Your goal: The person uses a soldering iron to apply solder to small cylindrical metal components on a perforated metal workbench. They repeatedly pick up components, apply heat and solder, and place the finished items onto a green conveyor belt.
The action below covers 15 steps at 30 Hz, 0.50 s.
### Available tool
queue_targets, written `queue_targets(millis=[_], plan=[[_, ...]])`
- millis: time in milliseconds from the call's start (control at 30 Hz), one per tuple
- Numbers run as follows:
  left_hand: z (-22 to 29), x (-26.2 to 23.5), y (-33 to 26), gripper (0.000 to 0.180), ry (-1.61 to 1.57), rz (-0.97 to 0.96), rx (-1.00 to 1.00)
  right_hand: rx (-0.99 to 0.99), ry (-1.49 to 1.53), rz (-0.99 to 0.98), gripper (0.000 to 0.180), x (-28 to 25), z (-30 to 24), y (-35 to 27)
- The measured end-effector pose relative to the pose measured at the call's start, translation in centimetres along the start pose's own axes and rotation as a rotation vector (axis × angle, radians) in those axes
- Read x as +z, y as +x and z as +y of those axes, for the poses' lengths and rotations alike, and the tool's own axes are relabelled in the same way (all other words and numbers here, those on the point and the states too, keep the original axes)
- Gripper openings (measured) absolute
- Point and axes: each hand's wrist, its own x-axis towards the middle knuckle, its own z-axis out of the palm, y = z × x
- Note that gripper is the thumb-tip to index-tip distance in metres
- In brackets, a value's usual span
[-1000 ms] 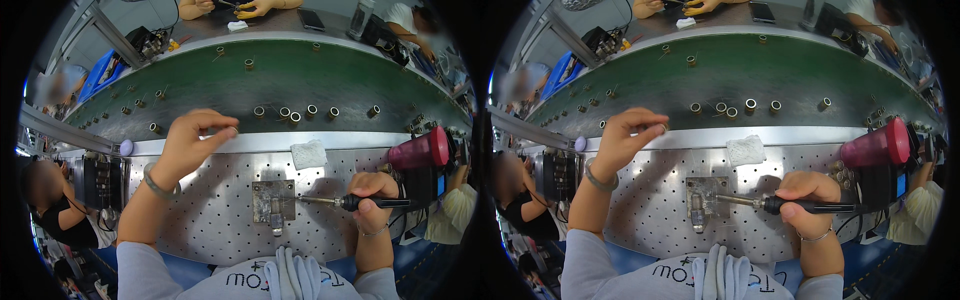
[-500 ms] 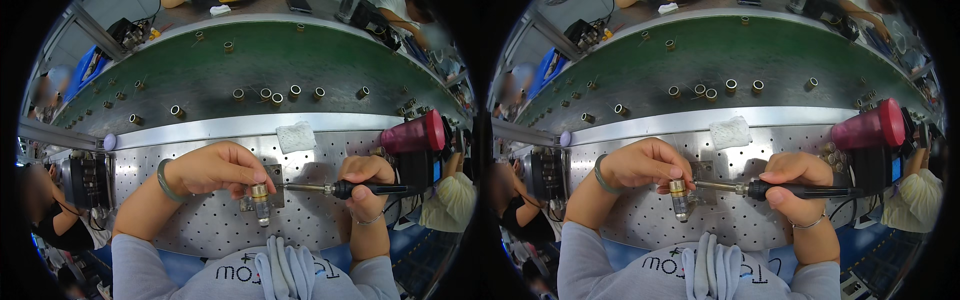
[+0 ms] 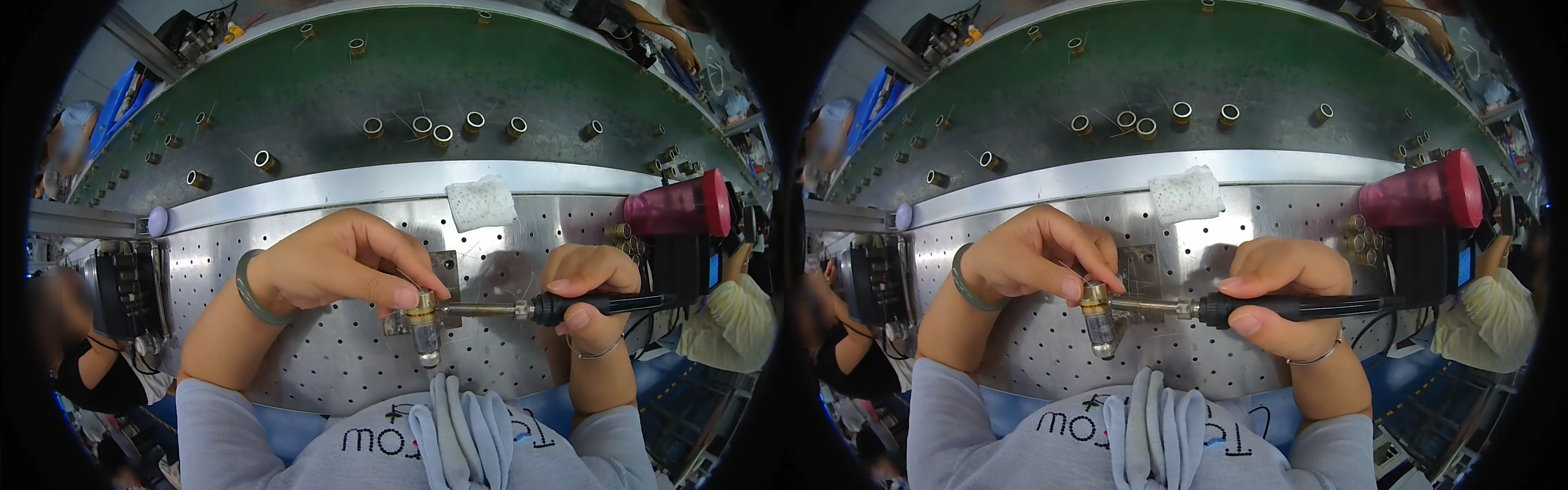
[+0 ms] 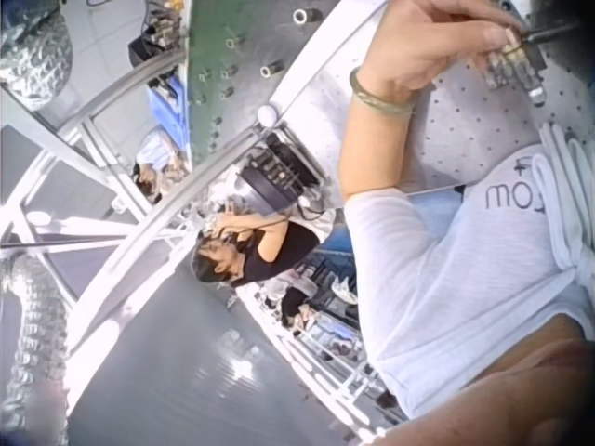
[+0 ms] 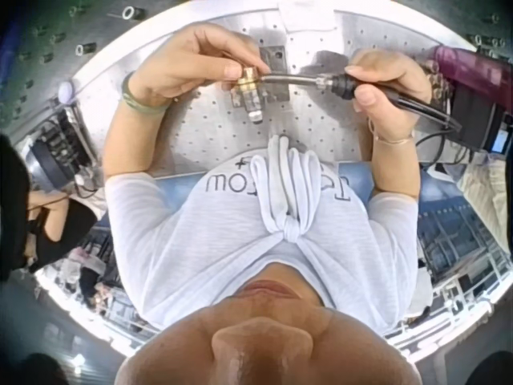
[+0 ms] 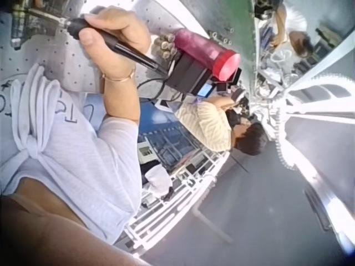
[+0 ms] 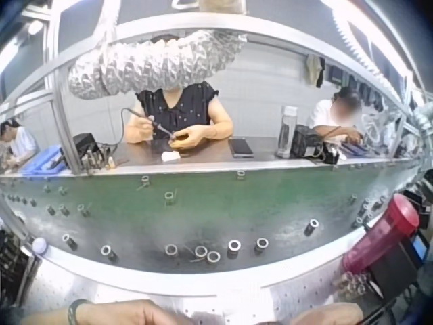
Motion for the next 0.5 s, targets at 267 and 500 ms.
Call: queue_targets(millis=[267, 500], plan=[[0.12, -0.01, -0.2, 0.033, -0.035, 0.034, -0.056, -0.026, -0.039, -0.042, 0.019, -0.45, 0.0, 0.17], [0.14, 0.24, -0.28, 0.031, -0.087, 0.006, -0.024, -0.039, -0.007, -0.049, 0.02, -0.02, 0.08, 0.17]])
